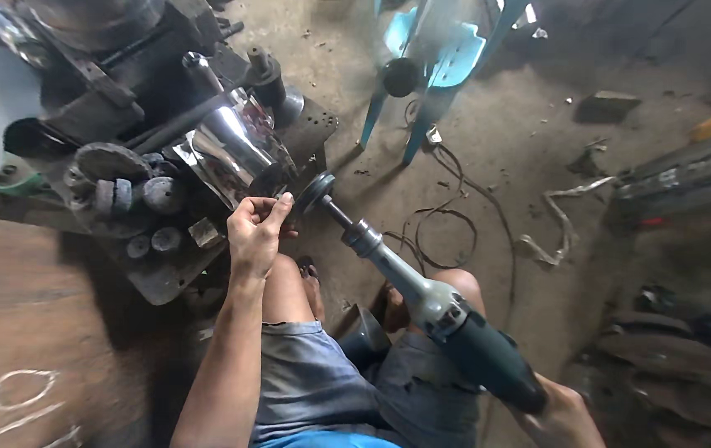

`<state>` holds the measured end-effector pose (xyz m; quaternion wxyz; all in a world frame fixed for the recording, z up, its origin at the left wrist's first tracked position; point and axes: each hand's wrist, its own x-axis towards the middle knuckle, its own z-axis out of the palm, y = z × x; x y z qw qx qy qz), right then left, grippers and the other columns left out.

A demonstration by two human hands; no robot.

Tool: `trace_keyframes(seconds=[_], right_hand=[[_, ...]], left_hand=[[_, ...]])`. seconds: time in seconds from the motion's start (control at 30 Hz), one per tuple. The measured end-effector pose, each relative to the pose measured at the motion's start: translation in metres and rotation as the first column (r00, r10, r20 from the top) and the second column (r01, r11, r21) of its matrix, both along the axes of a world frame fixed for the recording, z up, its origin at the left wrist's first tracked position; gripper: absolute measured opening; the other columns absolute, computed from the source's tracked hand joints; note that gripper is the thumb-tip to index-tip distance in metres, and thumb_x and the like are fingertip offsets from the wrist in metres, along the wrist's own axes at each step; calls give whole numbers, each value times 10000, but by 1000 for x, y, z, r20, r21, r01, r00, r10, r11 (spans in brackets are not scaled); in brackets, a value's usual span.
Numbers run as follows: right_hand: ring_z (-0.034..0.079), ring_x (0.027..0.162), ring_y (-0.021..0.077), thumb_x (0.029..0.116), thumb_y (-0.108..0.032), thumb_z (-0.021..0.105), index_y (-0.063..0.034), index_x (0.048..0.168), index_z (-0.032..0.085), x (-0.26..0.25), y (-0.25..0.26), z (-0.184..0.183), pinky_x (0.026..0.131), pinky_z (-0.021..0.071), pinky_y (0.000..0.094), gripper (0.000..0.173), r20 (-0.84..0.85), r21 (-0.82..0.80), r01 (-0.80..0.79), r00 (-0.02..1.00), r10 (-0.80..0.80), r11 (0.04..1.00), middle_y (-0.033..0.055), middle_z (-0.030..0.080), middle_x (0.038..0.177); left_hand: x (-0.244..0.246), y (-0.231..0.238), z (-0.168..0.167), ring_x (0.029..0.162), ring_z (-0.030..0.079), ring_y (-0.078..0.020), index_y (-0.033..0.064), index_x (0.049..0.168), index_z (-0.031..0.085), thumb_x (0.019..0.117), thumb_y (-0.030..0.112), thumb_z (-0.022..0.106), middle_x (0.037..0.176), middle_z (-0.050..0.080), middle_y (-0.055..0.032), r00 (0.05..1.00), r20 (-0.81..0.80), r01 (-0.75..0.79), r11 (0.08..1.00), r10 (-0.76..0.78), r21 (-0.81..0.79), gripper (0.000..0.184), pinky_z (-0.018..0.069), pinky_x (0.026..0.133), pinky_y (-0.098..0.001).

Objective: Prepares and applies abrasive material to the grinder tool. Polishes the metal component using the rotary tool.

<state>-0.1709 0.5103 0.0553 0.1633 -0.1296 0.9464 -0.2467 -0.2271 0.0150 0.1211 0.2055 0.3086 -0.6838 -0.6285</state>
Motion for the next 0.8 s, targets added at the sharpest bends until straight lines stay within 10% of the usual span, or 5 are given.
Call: trace_keyframes(seconds=[0.8], right_hand=[[746, 786, 342, 771, -354, 803, 30, 983, 732, 0, 0, 0, 721, 578, 574, 444, -18, 20, -15, 1000, 16, 1000, 191, 749, 851]], left_hand=[[-2, 0, 1, 662, 720, -181, 82, 1072, 627, 950, 297, 760, 879, 699, -42, 1000, 11, -3, 999, 3, -43, 281, 661, 618, -375]])
